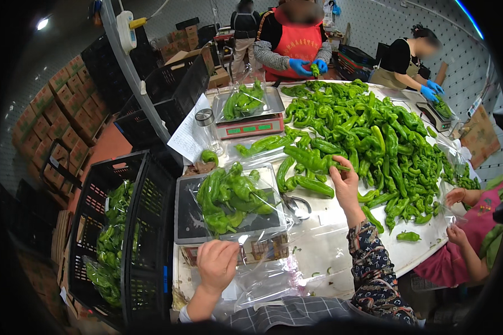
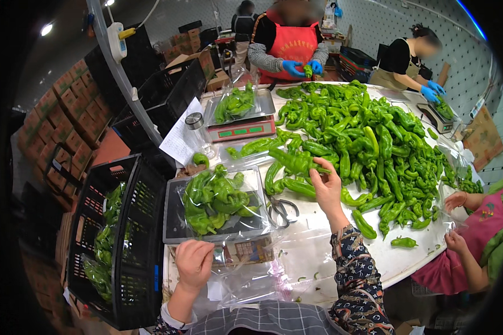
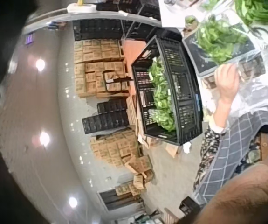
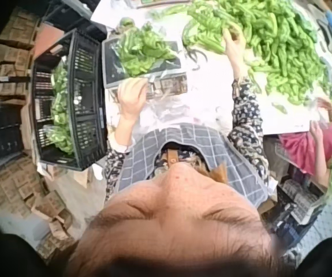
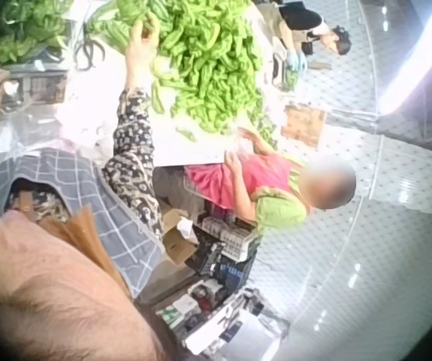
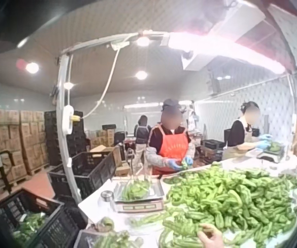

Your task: The person packs green chili peppers into clear plastic bags, weighs them on a digital scale, and places the sealed bags into a black crate. The person repeats this process continuously while coworkers perform similar tasks nearby.

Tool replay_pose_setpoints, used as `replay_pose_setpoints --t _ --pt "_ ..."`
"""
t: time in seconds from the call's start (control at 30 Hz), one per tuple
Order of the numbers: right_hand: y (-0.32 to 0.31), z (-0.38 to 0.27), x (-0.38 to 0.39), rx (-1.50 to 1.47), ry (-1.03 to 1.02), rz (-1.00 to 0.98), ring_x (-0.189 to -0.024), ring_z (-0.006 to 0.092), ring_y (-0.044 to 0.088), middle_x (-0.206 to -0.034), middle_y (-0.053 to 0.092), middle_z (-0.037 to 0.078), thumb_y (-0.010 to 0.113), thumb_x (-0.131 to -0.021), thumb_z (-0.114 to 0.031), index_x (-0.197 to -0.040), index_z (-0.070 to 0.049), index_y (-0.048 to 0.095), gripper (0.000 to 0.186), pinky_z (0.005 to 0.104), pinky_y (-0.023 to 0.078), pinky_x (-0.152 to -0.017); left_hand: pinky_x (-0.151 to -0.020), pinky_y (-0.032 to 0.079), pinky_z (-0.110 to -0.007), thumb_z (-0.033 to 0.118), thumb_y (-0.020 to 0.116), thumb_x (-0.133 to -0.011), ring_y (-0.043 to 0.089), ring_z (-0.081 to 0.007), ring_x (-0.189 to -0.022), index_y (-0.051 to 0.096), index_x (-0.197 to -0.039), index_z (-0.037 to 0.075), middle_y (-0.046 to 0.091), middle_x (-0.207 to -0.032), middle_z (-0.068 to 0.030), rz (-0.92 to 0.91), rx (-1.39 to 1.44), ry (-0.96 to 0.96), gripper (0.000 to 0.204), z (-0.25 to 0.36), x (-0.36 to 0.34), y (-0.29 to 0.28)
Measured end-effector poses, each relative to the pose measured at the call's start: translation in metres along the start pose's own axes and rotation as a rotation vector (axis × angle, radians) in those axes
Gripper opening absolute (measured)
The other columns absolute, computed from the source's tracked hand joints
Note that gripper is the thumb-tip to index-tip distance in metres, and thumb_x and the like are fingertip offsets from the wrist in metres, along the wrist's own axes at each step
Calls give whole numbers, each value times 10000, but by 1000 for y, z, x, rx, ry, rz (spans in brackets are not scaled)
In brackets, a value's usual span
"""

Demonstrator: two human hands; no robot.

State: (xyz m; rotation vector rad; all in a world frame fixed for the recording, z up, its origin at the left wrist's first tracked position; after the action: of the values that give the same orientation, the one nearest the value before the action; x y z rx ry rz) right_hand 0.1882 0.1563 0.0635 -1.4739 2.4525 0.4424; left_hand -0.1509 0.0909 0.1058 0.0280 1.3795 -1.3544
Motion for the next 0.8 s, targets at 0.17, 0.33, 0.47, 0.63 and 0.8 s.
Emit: replay_pose_setpoints --t 0.17,0.33,0.47,0.63,0.8 --pt "-26 11 -19 1209 -597 175 -1066 290 499 -1105 531 160 556 -705 55 -1072 -60 550 384 350 390 -892 -714 404 -326 69 658 -667 555 -213 -784 652 -809 89 609 -803 -14 -1 7 -18 143 0 4 3" --pt "-26 84 1 1129 -236 -263 -918 303 545 -963 584 135 607 -704 -68 -1011 -80 568 309 390 434 -796 -712 402 -324 69 657 -668 556 -212 -782 652 -808 91 609 -810 -12 -21 12 -27 143 -1 5 6" --pt "-40 136 12 1420 98 -375 -867 311 562 -911 600 135 648 -707 -183 -1007 -89 595 319 401 453 -745 -708 402 -325 69 656 -670 557 -213 -782 651 -807 91 610 -809 -13 -29 -6 -28 138 -1 6 3" --pt "-23 93 17 857 5 -218 -899 344 547 -946 576 168 604 -703 -33 -1125 -99 551 430 383 441 -783 -689 408 -325 67 656 -672 559 -215 -772 647 -805 86 612 -806 -17 -32 22 -30 135 -4 6 8" --pt "11 28 18 878 -88 -109 -808 277 547 -881 520 105 544 -649 81 -1091 -150 591 501 336 445 -708 -683 415 -332 64 658 -671 561 -218 -771 642 -823 83 608 -820 -17 13 51 -15 153 -4 8 11"
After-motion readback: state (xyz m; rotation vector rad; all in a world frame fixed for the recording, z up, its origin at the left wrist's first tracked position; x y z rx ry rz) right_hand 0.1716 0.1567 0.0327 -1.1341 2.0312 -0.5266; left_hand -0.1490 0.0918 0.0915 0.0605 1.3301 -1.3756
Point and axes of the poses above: each hand's wrist, its own x-axis away from the middle knuckle, its own y-axis out of the palm, z = x × y, the point moved 1 cm from there along -x, towards the middle knuckle
